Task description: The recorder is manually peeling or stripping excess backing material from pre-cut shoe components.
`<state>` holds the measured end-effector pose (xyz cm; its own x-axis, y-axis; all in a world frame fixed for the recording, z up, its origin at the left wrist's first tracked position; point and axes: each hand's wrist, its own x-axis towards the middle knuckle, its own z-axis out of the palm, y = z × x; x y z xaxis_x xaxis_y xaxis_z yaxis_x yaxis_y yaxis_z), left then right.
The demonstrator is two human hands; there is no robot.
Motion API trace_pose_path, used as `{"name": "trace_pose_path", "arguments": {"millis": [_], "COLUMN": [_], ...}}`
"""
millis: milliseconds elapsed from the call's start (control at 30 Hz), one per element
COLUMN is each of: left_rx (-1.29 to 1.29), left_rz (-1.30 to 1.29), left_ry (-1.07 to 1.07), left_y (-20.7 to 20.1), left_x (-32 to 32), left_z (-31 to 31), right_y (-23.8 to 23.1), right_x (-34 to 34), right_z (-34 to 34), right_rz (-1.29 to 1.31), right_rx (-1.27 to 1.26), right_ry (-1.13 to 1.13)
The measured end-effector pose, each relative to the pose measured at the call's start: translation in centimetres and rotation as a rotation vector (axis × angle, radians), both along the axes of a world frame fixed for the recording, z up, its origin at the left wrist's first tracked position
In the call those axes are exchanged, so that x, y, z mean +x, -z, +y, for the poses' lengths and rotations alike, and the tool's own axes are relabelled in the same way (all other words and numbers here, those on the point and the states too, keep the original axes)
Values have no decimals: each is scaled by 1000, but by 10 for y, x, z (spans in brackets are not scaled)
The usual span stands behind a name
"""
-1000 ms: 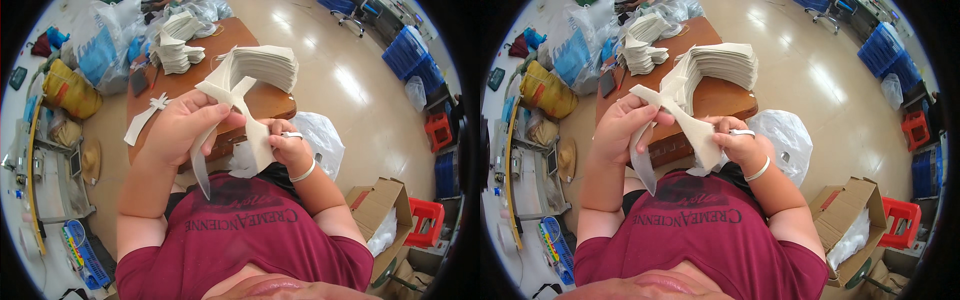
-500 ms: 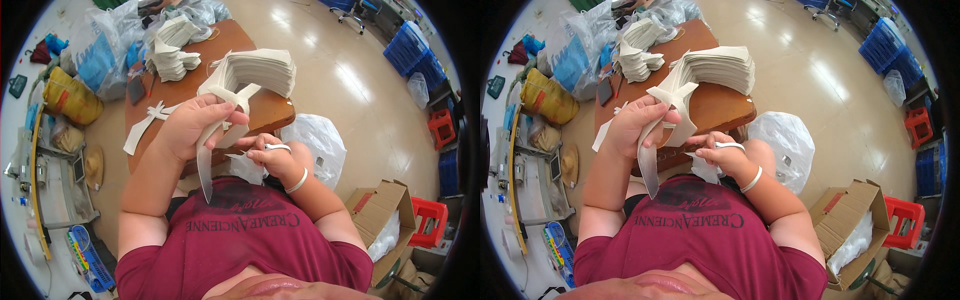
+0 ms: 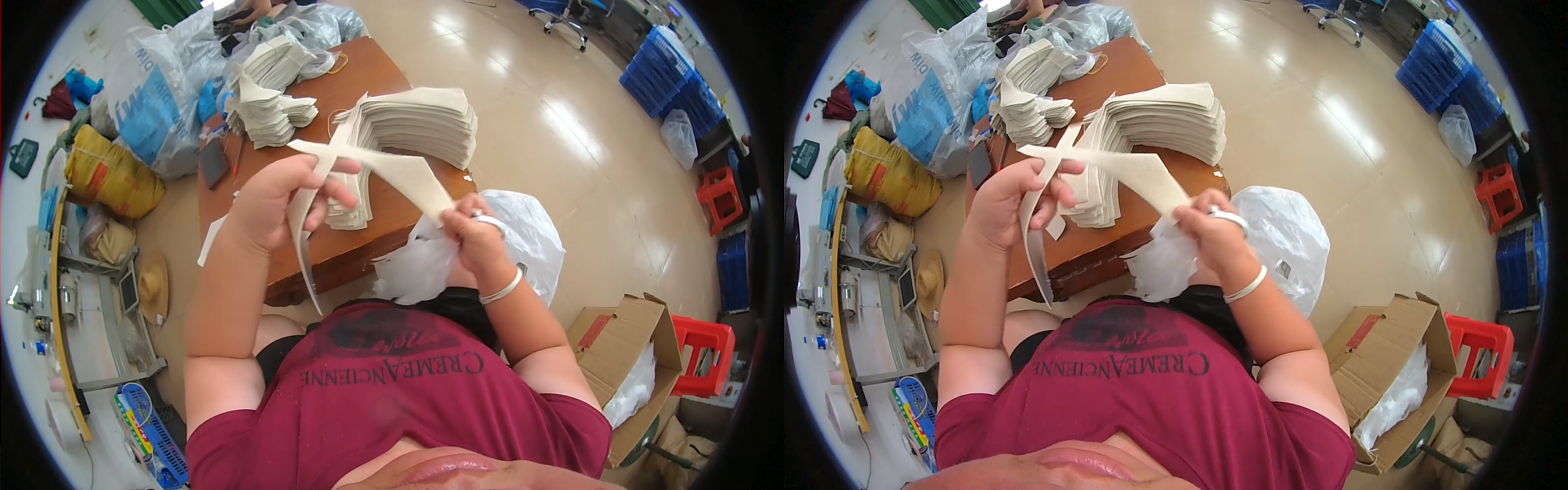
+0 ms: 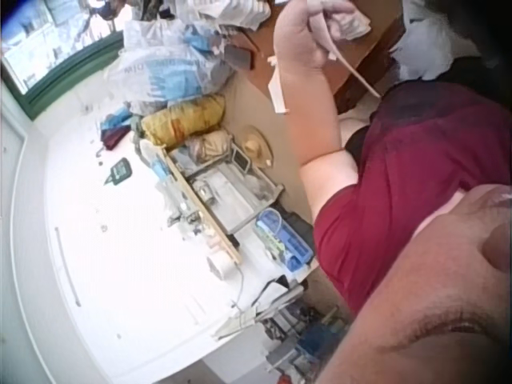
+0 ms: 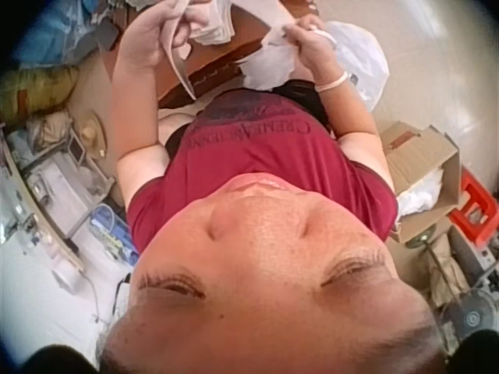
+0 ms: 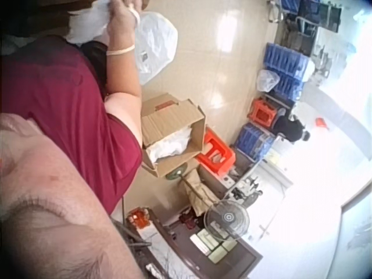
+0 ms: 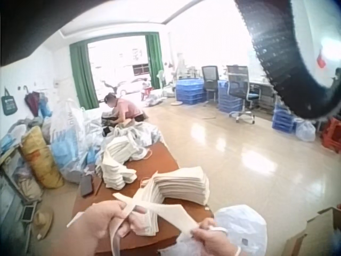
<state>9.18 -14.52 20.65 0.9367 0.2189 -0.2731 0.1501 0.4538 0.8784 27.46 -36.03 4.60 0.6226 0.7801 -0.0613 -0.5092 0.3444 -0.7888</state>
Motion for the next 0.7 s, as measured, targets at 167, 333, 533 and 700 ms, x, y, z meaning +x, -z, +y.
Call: {"name": "trace_pose_path", "arguments": {"millis": [167, 333, 533, 700], "left_rx": [268, 664, 549, 1287], "left_rz": [134, 241, 239, 346], "left_ry": [113, -193, -464, -434], "left_y": [-1, 10, 67, 85], "left_x": [-15, 20, 99, 112], "left_z": [25, 51, 76, 75], "right_y": [-31, -80, -79, -78], "right_x": [44, 66, 108, 117], "right_z": [-2, 40, 101, 113], "right_rz": [-81, -302, -590, -733], "right_rx": [12, -238, -467, -717], "right_ry": [169, 313, 436, 400]}}
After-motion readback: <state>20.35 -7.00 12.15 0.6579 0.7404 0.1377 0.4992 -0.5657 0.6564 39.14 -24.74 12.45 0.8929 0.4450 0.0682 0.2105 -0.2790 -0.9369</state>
